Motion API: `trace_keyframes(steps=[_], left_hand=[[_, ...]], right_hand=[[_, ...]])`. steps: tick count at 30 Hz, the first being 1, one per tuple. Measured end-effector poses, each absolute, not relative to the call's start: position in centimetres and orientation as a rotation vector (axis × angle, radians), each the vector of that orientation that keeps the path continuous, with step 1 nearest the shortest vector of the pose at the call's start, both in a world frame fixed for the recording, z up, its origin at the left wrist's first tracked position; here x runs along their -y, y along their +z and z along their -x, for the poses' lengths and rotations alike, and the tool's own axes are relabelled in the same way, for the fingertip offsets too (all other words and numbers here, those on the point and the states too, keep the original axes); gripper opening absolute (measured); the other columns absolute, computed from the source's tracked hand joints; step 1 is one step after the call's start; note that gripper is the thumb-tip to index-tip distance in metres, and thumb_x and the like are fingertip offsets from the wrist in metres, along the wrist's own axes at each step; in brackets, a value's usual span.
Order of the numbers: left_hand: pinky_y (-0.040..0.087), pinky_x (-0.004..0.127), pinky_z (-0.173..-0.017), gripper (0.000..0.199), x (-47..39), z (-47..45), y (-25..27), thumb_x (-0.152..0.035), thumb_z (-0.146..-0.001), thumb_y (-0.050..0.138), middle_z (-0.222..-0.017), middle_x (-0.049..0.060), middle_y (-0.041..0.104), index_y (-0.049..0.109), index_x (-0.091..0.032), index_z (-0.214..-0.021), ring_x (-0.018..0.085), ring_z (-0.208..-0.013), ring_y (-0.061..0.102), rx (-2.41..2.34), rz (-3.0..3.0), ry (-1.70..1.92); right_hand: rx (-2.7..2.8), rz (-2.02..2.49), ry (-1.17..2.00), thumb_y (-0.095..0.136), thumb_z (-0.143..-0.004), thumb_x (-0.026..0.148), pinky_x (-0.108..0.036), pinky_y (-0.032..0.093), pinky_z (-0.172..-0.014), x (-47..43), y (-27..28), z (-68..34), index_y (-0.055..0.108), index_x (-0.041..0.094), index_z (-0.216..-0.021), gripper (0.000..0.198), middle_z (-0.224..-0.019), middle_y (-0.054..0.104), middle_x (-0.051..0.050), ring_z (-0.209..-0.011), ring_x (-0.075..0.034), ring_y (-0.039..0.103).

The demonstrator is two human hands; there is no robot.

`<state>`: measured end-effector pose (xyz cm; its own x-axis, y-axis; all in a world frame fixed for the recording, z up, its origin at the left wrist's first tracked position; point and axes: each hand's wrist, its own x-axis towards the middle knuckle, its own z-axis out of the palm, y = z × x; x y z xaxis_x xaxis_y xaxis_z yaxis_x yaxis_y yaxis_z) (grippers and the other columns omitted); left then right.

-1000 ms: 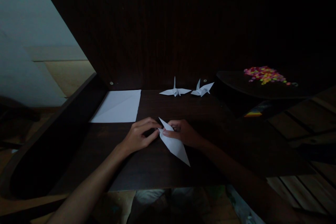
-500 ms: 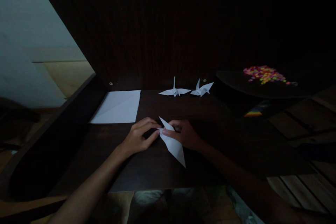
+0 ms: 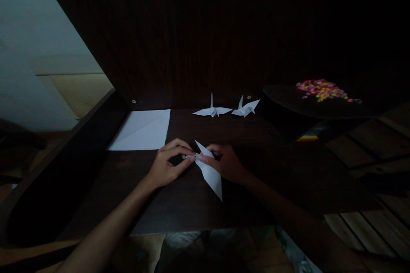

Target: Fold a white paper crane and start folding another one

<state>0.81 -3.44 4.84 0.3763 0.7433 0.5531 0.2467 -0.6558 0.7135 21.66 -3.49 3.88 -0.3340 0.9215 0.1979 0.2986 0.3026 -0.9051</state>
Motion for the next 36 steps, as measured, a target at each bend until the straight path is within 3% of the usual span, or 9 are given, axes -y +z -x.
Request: trace_keyframes(steps=[9, 19, 26, 36], left_hand=[[0.050, 0.031, -0.077, 0.008, 3.4, -0.9, 5.3, -0.021, -0.081, 0.070, -0.097, 0.009, 0.065, 0.070, -0.017, -0.088, 0.019, -0.088, 0.062, -0.779, -1.921, 1.139], [0.048, 0.026, -0.071, 0.011, 3.2, -1.0, 4.7, -0.024, -0.082, 0.070, -0.093, 0.007, 0.063, 0.071, -0.016, -0.090, 0.015, -0.082, 0.061, -0.718, -1.666, 1.077], [0.048, 0.025, -0.067, 0.018, 3.3, -1.4, 4.5, -0.027, -0.081, 0.072, -0.087, 0.006, 0.065, 0.070, -0.016, -0.095, 0.015, -0.078, 0.060, -0.729, -1.635, 1.058], [0.046, 0.024, -0.059, 0.013, 3.4, -1.8, 4.3, -0.027, -0.079, 0.074, -0.083, 0.005, 0.067, 0.073, -0.017, -0.087, 0.013, -0.068, 0.059, -0.805, -1.681, 1.145]], right_hand=[[1.814, 1.020, 0.871, 0.065, -0.083, 0.038, -0.029, 0.045, -0.069, 3.6, 3.9, -21.7, 0.070, 0.019, -0.079, 0.020, -0.078, 0.071, -0.003, -0.071, -0.017, 0.063], [1.803, 1.029, 0.894, 0.066, -0.081, 0.033, -0.023, 0.041, -0.057, 3.7, 3.9, -21.6, 0.069, 0.018, -0.076, 0.016, -0.067, 0.067, 0.002, -0.059, -0.011, 0.057], [1.798, 1.038, 0.903, 0.066, -0.082, 0.036, -0.023, 0.042, -0.058, 3.7, 3.9, -21.7, 0.071, 0.019, -0.078, 0.018, -0.070, 0.069, 0.001, -0.063, -0.013, 0.059], [1.766, 1.040, 0.925, 0.066, -0.082, 0.036, -0.023, 0.040, -0.056, 3.9, 3.7, -21.6, 0.071, 0.018, -0.080, 0.019, -0.068, 0.068, 0.001, -0.060, -0.012, 0.058]])
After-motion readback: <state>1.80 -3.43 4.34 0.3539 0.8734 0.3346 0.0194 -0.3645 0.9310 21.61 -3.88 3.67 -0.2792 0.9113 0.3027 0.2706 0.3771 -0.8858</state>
